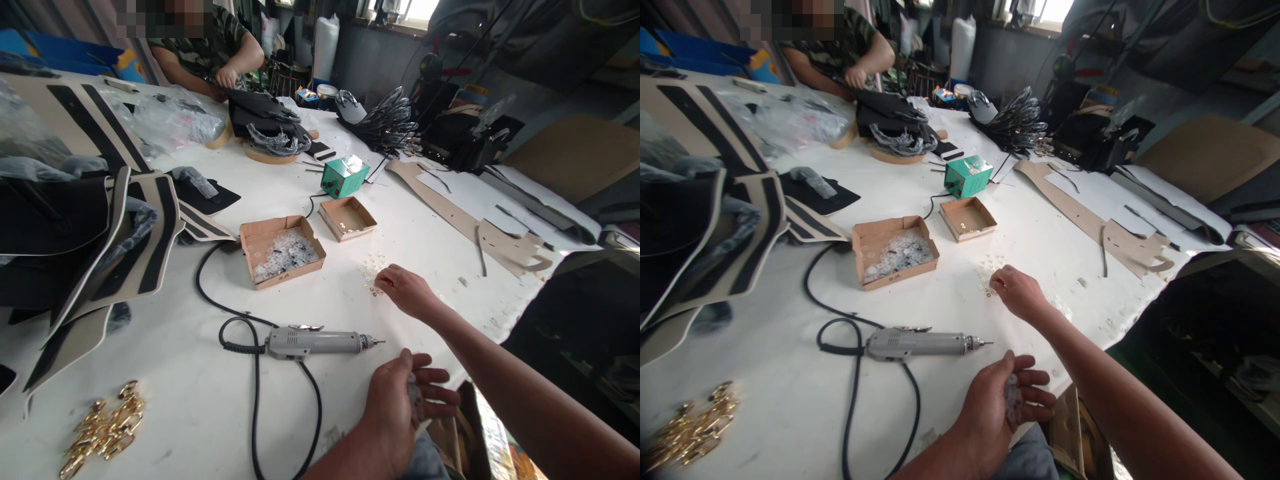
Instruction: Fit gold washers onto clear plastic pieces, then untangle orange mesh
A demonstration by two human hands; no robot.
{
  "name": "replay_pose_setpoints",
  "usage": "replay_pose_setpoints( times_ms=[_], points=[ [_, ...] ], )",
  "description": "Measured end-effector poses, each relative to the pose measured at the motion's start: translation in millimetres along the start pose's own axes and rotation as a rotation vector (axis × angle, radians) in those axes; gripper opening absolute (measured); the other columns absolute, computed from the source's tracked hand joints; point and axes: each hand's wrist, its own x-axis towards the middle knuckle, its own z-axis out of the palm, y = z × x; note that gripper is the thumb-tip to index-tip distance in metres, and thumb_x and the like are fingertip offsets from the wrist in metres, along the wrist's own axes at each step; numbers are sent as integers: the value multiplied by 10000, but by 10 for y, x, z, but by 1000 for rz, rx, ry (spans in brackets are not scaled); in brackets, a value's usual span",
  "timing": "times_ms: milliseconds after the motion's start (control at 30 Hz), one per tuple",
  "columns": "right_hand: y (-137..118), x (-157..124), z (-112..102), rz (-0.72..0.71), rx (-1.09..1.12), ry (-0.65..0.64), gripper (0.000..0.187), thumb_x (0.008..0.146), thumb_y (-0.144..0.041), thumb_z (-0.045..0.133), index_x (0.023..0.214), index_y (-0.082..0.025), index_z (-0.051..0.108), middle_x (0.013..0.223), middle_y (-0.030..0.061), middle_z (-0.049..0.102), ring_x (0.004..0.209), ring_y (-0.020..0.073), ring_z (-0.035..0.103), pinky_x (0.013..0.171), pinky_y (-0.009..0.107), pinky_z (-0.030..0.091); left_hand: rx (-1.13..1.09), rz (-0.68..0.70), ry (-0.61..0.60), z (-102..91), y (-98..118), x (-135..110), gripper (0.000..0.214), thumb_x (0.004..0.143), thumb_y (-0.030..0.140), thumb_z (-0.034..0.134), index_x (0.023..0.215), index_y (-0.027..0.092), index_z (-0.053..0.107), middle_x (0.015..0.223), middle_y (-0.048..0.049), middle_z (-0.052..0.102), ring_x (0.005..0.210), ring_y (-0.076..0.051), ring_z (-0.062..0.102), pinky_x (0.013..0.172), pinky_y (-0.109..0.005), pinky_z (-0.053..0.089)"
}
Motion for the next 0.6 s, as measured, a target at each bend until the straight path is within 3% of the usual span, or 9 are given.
replay_pose_setpoints(
  times_ms=[333,600],
  points=[
    [9,-2,56,55,9,93,115,940,-341,627,911,-243,680,984,-6,648,759,142,591,654,266,370,10,-7,17,16,17,-10,453,987,407,394,1110,9,573,902,-168,681,656,-228,692,622,-330,520],
    [-28,-38,41,-41,-163,74,201,999,-303,543,904,-234,706,931,9,629,763,147,581,667,281,356,18,-2,21,12,14,1,448,985,410,396,1098,17,579,882,-161,684,651,-225,689,622,-324,518]
  ],
)
